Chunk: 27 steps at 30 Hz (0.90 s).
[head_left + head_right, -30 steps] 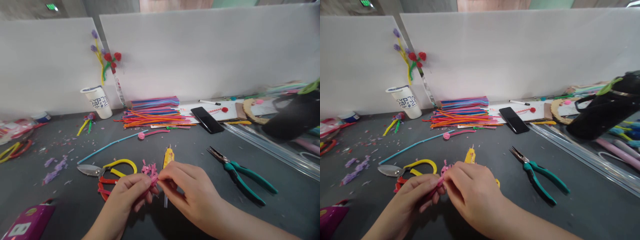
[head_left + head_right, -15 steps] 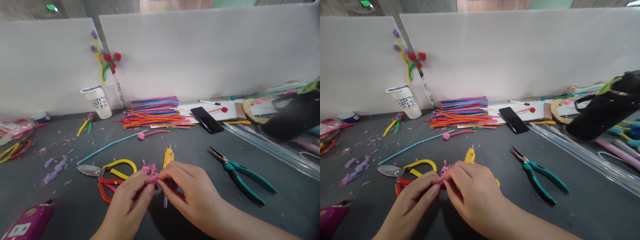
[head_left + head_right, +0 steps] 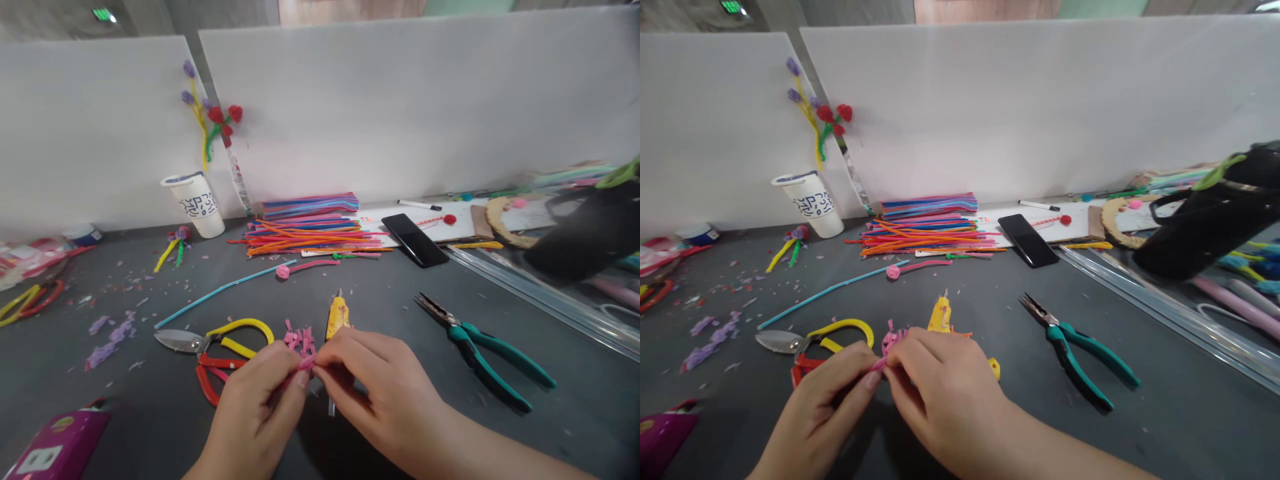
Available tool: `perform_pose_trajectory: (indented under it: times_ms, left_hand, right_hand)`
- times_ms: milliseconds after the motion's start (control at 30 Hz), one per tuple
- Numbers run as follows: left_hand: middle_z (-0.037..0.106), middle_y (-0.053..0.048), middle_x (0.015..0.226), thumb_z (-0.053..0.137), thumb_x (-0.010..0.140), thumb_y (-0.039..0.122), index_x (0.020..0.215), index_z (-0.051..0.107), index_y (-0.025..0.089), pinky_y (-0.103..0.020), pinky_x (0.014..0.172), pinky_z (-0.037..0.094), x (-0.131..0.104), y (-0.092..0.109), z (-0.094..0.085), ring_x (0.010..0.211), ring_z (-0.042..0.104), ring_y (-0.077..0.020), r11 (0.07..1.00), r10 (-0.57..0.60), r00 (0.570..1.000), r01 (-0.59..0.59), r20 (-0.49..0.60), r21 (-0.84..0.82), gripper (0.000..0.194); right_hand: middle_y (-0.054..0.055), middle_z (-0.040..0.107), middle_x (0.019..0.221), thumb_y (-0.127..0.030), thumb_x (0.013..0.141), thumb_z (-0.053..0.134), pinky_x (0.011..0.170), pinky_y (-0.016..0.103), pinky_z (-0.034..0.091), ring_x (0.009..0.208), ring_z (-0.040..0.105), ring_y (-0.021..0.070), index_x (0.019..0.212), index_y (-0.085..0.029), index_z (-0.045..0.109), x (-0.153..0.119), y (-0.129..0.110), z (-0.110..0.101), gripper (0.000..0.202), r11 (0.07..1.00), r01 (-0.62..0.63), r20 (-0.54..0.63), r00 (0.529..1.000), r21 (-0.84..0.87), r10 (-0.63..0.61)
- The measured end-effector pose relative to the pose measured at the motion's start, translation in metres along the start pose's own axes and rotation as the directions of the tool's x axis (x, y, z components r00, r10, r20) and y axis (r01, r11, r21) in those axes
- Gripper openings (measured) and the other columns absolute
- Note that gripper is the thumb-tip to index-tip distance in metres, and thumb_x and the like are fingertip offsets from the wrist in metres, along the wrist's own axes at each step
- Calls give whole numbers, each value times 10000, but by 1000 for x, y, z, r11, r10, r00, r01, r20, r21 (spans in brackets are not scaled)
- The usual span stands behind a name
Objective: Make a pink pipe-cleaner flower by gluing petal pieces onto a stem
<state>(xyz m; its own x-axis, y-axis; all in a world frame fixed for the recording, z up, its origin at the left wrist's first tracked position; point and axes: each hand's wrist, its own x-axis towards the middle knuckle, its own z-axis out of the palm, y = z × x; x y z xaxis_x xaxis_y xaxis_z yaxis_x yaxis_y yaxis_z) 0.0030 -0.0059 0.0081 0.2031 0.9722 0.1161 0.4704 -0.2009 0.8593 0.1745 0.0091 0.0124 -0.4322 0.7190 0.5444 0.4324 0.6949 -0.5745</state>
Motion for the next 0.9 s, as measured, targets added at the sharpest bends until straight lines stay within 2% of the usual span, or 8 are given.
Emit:
perform_pose_trajectory:
  times_ms: [100,200,400,533,767,900]
  left_hand:
    - [591,-23,665,538,823,271,654,657,201,-263,641,408,2,0,-4,665,552,-186,988,-86,996,85,-2,-133,218]
    - [576,-12,642,554,818,316,646,687,198,-263,644,380,3,-3,-8,637,516,-167,941,-189,981,192,40,-277,248]
    - [528,8,554,596,771,375,565,658,183,-244,544,300,1,-2,-7,540,413,-122,762,-351,913,407,206,-505,289]
    - [535,6,526,642,714,389,536,648,181,-230,513,270,-1,5,-5,518,409,-114,689,-435,871,485,227,-539,274]
    - [530,6,501,662,697,472,574,695,189,-233,469,183,-1,4,-2,465,304,-91,679,-413,864,502,287,-536,310]
    - [549,0,520,673,697,469,567,699,187,-224,447,184,-1,1,-1,462,319,-87,662,-398,867,498,300,-560,312]
  right_hand:
    - [-5,620,707,-111,866,530,564,185,403,587,535,91,849,-166,605,2,1,-4,95,999,-15,-13,1000,51,16]
    - [-3,619,743,-101,863,527,577,179,417,599,539,85,893,-166,593,3,2,-8,97,997,-4,-33,999,73,7]
    - [-10,632,741,-123,870,556,593,205,411,618,550,97,920,-181,600,0,0,-5,88,998,61,-18,998,-17,-61]
    - [-11,647,755,-132,872,561,597,206,409,623,554,97,906,-184,597,-1,-2,-4,71,998,67,-19,998,-11,-67]
    - [-23,622,695,-138,883,551,568,191,394,587,533,88,813,-185,578,1,-3,-3,89,998,56,-36,998,16,-55]
    - [-27,620,693,-131,880,562,578,180,393,593,538,83,787,-186,567,-1,-3,-2,108,998,50,-52,998,35,-48]
